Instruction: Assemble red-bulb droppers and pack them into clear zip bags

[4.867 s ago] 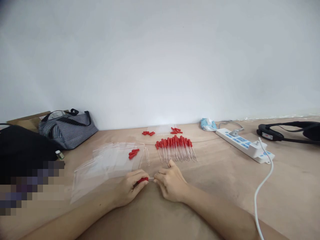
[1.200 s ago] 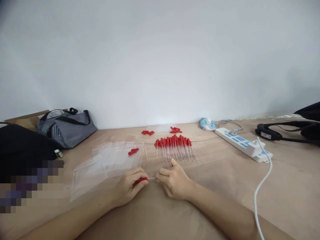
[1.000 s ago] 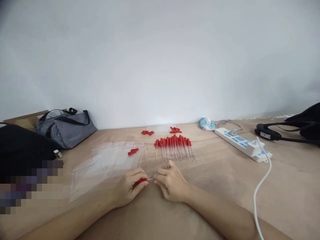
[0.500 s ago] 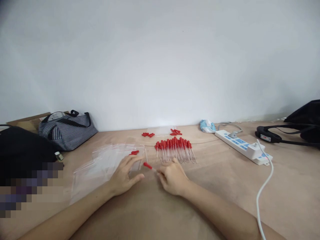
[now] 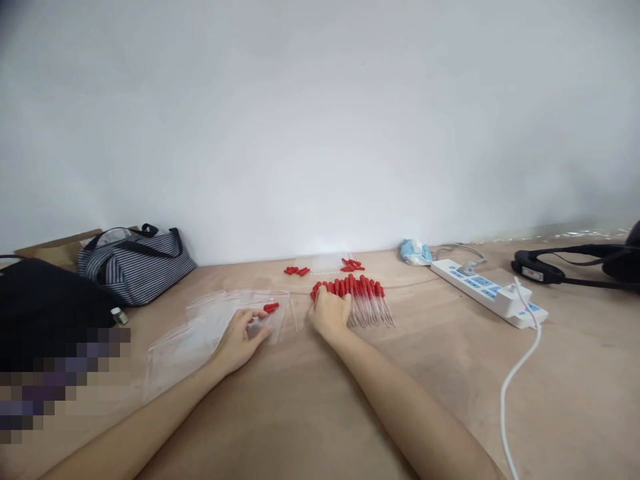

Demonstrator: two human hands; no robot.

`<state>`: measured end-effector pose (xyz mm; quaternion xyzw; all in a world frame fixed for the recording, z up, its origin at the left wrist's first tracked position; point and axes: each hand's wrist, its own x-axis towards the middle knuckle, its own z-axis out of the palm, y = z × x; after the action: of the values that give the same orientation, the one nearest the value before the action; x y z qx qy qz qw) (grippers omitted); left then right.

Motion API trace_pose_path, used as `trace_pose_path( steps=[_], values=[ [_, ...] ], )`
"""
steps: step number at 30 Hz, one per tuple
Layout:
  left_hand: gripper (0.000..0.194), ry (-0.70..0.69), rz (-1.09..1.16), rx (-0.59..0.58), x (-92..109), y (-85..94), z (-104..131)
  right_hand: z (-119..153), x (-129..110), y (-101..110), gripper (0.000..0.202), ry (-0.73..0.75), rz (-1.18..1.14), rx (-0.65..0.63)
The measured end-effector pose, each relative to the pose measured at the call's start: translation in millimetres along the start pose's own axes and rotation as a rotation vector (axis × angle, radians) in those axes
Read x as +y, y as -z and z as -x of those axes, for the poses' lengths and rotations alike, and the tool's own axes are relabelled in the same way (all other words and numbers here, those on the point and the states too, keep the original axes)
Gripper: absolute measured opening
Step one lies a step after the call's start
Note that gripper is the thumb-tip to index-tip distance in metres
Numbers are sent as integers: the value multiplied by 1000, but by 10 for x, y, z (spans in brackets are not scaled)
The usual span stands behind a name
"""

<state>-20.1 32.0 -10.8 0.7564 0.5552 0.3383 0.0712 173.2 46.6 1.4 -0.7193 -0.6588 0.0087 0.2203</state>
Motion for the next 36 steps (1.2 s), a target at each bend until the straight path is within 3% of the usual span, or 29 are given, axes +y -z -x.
trace_pose_path(
  steps=[10,15,25,29,33,36],
  values=[
    [16,34,-119,-37,-60,21,-76,39,108,-27,22,124,22,49],
    [11,-3,-147,-40,-132,69,-165,56,29,-3,23,168,-2,91],
    [5,-43,-152,-41,-150,18,-201,24,-399,-63,27,172,139,-165],
    [5,-45,-121,-13,-109,17,-201,32,-476,-58,24,181,152,-188],
    [7,-58,-5,13,64,9,-120,93,-362,40,26,195,126,-80],
    [6,-64,278,-21,246,-32,29,190,-62,83,23,267,-33,100]
  ],
)
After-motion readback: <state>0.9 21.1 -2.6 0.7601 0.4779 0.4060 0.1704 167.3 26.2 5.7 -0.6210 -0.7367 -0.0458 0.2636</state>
